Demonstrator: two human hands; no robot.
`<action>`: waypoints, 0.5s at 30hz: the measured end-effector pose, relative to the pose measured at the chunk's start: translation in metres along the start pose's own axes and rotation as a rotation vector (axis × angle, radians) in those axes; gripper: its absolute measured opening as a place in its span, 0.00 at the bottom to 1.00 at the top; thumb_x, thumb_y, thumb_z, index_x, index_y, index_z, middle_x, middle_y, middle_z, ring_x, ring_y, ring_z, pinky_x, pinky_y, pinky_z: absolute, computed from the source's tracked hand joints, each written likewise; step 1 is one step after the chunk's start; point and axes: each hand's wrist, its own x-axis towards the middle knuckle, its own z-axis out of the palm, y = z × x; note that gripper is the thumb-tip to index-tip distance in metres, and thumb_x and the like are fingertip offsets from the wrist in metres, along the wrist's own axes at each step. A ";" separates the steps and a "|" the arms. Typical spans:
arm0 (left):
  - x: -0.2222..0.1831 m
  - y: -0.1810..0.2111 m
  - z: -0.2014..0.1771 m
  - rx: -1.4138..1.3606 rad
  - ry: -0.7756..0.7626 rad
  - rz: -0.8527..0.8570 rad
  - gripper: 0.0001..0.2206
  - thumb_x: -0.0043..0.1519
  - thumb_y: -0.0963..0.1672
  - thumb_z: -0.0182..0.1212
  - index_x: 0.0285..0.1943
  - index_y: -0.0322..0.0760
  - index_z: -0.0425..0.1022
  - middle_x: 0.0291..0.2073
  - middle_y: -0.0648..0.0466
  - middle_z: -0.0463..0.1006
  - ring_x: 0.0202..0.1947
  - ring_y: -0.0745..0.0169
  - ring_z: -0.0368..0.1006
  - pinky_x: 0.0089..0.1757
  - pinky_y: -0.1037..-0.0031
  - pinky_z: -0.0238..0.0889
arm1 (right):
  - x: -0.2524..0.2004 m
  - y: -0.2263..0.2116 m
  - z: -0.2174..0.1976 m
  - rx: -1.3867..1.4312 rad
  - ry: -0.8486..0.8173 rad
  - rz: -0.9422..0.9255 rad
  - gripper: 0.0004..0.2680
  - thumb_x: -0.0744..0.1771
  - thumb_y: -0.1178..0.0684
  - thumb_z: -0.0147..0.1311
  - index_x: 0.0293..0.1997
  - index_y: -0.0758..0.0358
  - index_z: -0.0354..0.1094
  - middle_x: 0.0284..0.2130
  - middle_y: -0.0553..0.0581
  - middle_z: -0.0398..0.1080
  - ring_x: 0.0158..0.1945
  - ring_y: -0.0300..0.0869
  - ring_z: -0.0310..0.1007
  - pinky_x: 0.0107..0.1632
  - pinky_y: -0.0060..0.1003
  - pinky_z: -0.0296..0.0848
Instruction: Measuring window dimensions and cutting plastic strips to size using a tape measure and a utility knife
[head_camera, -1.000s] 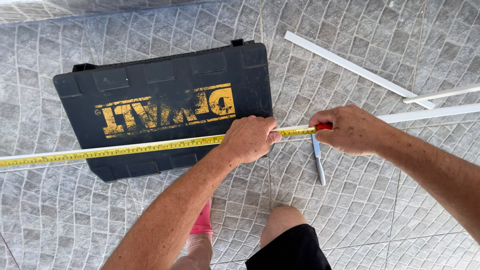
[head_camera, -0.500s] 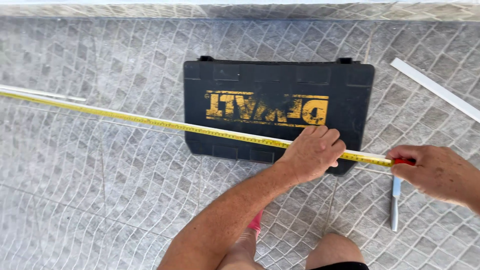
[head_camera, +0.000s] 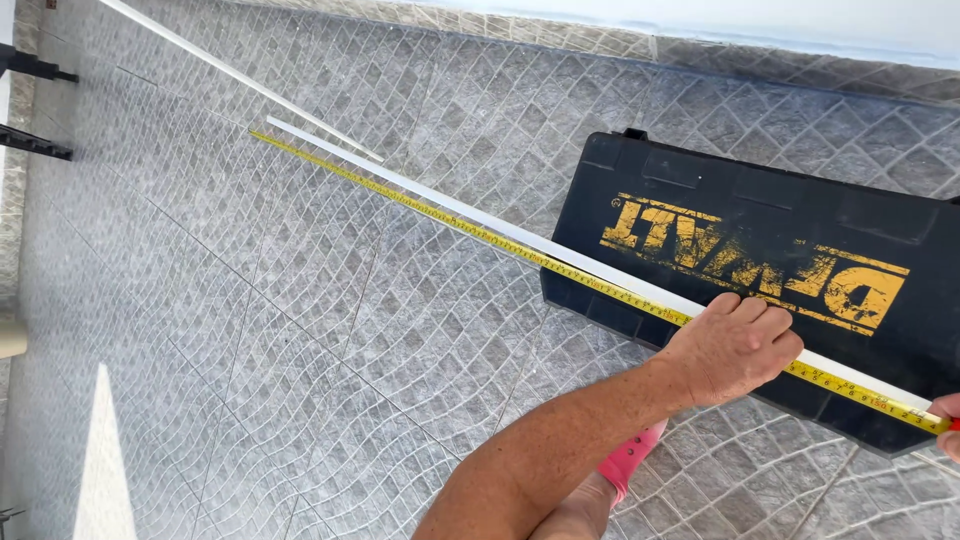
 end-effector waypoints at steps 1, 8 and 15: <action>-0.005 -0.003 -0.007 0.004 0.001 -0.009 0.07 0.65 0.39 0.67 0.37 0.41 0.72 0.34 0.55 0.66 0.35 0.54 0.64 0.38 0.62 0.58 | -0.009 -0.025 -0.010 -0.004 -0.005 -0.007 0.13 0.61 0.61 0.59 0.49 0.70 0.81 0.25 0.66 0.77 0.19 0.51 0.76 0.29 0.37 0.68; -0.052 -0.015 -0.040 -0.015 -0.158 -0.044 0.08 0.59 0.47 0.65 0.37 0.42 0.71 0.32 0.55 0.68 0.35 0.56 0.66 0.37 0.64 0.60 | -0.118 -0.156 -0.077 0.137 -0.083 0.057 0.06 0.58 0.67 0.61 0.30 0.77 0.86 0.12 0.67 0.72 0.15 0.50 0.68 0.23 0.37 0.60; -0.098 -0.009 -0.032 -0.253 -0.265 -0.177 0.07 0.50 0.37 0.59 0.29 0.43 0.70 0.27 0.55 0.70 0.28 0.49 0.68 0.35 0.58 0.61 | -0.267 -0.458 -0.207 -0.210 -0.403 0.359 0.12 0.67 0.45 0.48 0.53 0.43 0.78 0.28 0.53 0.78 0.23 0.39 0.64 0.31 0.32 0.64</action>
